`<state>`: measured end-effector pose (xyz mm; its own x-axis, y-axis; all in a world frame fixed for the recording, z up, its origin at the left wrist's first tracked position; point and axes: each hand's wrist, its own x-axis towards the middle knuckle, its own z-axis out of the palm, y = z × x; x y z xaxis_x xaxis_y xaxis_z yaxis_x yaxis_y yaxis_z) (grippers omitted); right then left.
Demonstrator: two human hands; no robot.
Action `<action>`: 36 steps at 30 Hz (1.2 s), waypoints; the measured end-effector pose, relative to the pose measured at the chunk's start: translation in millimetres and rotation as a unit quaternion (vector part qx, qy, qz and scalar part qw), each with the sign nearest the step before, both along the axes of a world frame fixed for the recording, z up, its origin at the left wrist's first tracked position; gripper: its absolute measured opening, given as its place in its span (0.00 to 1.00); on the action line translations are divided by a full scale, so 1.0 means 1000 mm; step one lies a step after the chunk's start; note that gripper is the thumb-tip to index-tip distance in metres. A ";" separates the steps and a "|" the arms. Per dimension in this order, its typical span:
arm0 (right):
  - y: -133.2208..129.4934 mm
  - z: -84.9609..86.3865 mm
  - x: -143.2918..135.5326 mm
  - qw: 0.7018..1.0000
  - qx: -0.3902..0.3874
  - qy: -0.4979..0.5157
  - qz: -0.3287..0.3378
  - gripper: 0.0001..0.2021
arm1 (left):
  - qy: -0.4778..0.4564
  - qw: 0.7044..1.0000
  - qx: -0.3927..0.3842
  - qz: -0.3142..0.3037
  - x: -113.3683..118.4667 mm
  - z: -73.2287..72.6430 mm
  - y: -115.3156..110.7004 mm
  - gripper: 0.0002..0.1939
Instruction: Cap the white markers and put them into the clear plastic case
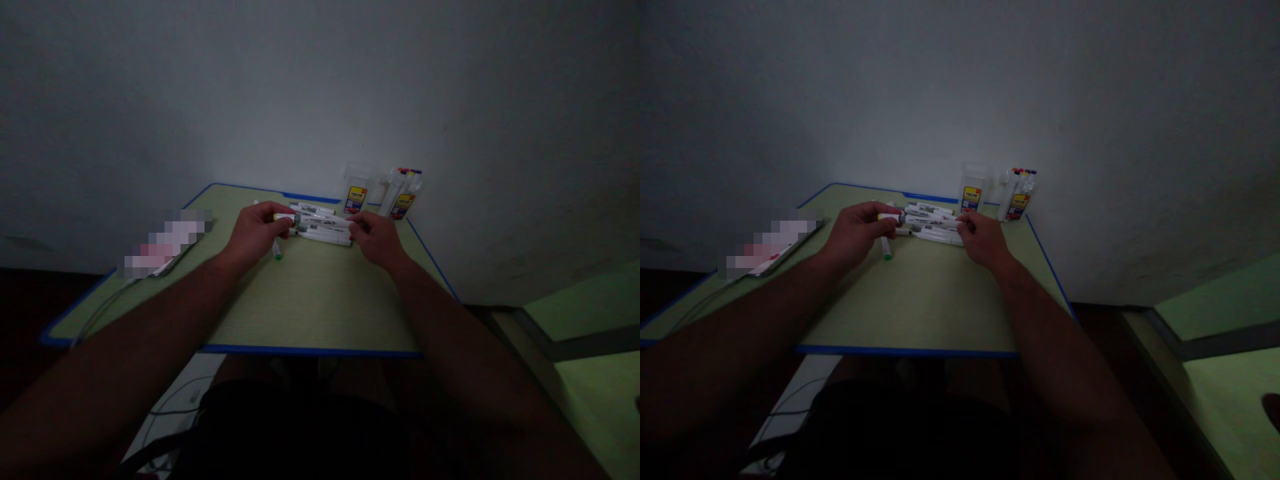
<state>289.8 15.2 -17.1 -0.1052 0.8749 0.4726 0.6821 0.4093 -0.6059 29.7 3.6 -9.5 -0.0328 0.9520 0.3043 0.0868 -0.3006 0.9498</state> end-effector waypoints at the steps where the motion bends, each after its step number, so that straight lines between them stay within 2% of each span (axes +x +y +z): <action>1: 0.000 0.000 0.000 1.000 0.000 -0.003 -0.001 0.08 | 0.000 1.000 -0.003 0.002 0.000 0.000 0.000 0.10; 19: -0.005 0.004 -0.002 1.000 0.012 0.006 0.006 0.07 | 0.027 0.999 0.019 -0.002 -0.002 -0.002 0.002 0.10; 36: -0.004 0.003 0.003 0.999 0.007 0.004 0.045 0.06 | 0.047 0.999 -0.010 -0.008 -0.003 0.001 0.000 0.08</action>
